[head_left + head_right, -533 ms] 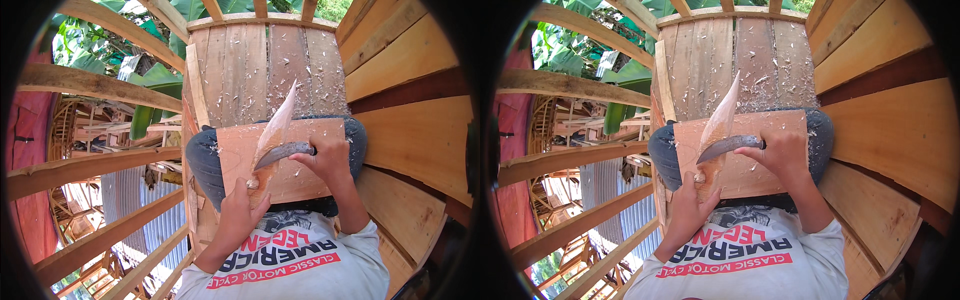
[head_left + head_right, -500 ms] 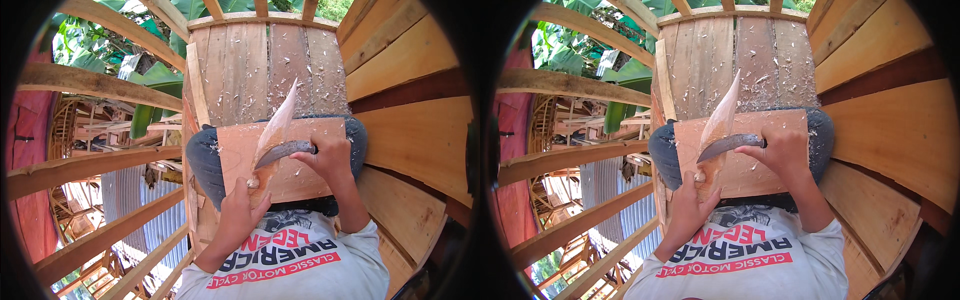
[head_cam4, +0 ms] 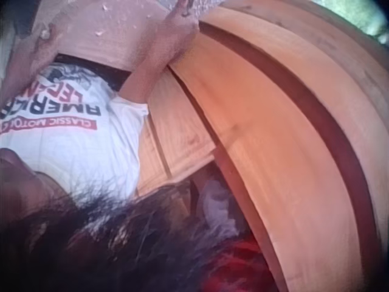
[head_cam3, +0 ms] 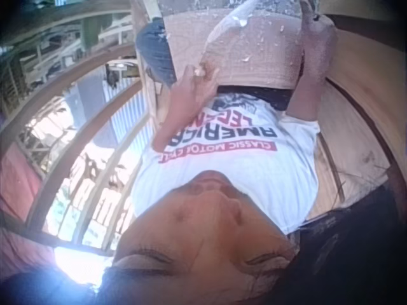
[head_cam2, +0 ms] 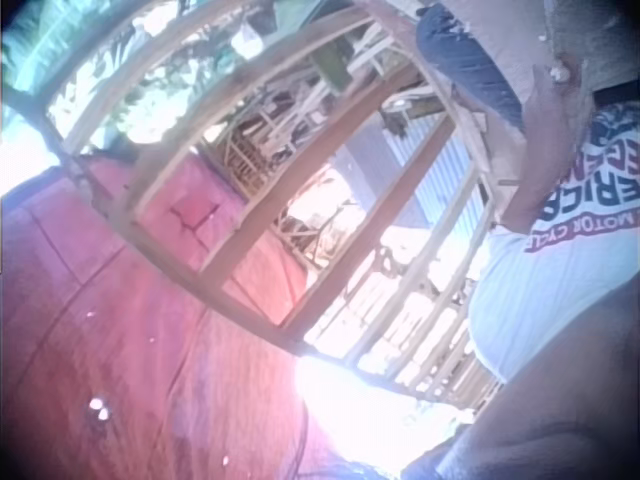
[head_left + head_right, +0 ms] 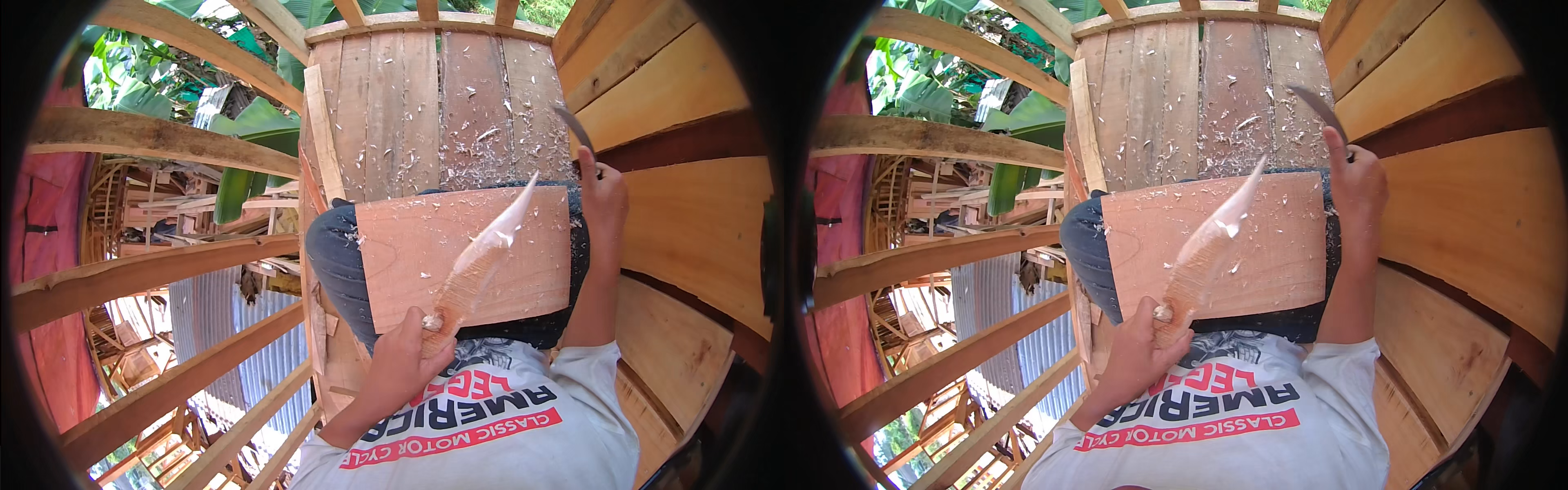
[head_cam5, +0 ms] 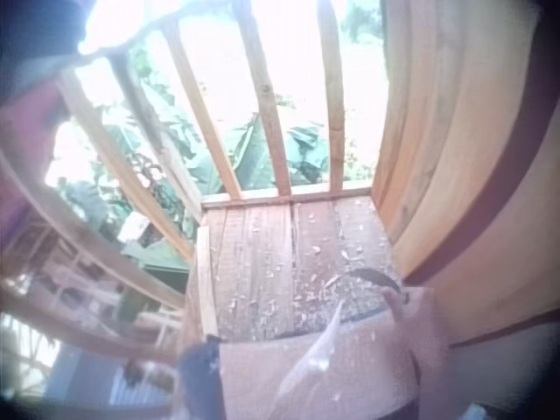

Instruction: The person sits cross-legged on a wooden platform and uses a curved knife to carve a long, thin piece of wood. They hold the wood in their left hand and shave off thin layers with the knife in their right hand, creating wood shavings that fall onto their lap and the platform.

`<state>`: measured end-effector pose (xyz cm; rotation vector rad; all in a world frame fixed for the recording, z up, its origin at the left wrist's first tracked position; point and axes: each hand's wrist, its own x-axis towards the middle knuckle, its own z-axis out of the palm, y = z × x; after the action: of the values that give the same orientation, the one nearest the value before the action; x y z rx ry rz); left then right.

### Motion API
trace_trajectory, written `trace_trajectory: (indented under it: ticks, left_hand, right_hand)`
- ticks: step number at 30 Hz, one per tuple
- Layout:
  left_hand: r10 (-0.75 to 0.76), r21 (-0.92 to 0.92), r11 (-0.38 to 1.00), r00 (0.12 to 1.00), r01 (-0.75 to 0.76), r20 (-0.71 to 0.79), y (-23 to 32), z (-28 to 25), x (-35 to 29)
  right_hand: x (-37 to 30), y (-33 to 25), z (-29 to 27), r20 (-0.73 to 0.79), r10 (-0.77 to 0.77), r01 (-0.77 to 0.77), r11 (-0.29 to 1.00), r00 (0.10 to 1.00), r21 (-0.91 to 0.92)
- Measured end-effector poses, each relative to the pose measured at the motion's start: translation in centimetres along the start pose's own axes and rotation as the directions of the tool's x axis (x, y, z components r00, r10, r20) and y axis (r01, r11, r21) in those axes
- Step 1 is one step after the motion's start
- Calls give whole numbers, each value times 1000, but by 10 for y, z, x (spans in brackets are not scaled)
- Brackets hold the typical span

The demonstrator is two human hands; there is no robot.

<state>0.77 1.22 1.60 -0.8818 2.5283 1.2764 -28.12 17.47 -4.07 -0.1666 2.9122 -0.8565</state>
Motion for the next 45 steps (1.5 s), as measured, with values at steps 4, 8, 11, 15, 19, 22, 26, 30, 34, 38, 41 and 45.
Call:
trace_trajectory:
  ticks: [4,8,11,15,19,22,26,30,34,38,41,45]
  left_hand:
    - [-41,-30,999,997,40,-60,-12,-2,7]
    - [33,-47,998,985,-41,-171,-4,-9,21]
    - [23,-15,1000,998,-24,-67,3,-4,21]
    - [-10,63,998,1000,11,-12,14,0,13]
    - [41,64,997,998,-38,-43,10,5,9]
    - [41,81,996,998,-37,-51,14,4,12]
    - [-81,1,997,995,81,66,19,2,8]
    - [-25,5,1000,1000,25,-3,-5,7,-3]
    - [-49,-125,992,974,21,-223,-28,-8,18]
    - [-2,-114,993,974,-25,-228,-2,-20,27]
    - [37,-106,993,988,-53,-148,0,-20,28]
    - [75,-109,990,989,-89,-127,1,-11,24]
  right_hand:
    - [-15,-1,-17,-13,-92,93,994,996,65]
    - [-86,-23,9,174,-517,508,856,838,97]
    - [-103,-32,21,220,-542,532,840,811,111]
    - [-71,-29,29,149,-493,496,868,857,20]
    - [-56,-31,25,43,-559,561,827,828,-48]
    - [-49,-35,23,79,-525,531,840,847,-113]
    - [-23,-15,42,-236,-345,350,936,908,-22]
    - [37,27,-25,-132,17,-7,997,991,75]
    - [-23,-23,-12,86,-211,201,973,974,109]
    - [-63,-35,14,171,-389,331,898,905,291]
    - [-89,-43,22,209,-492,424,855,845,298]
    - [-89,-49,20,245,-518,493,856,820,159]
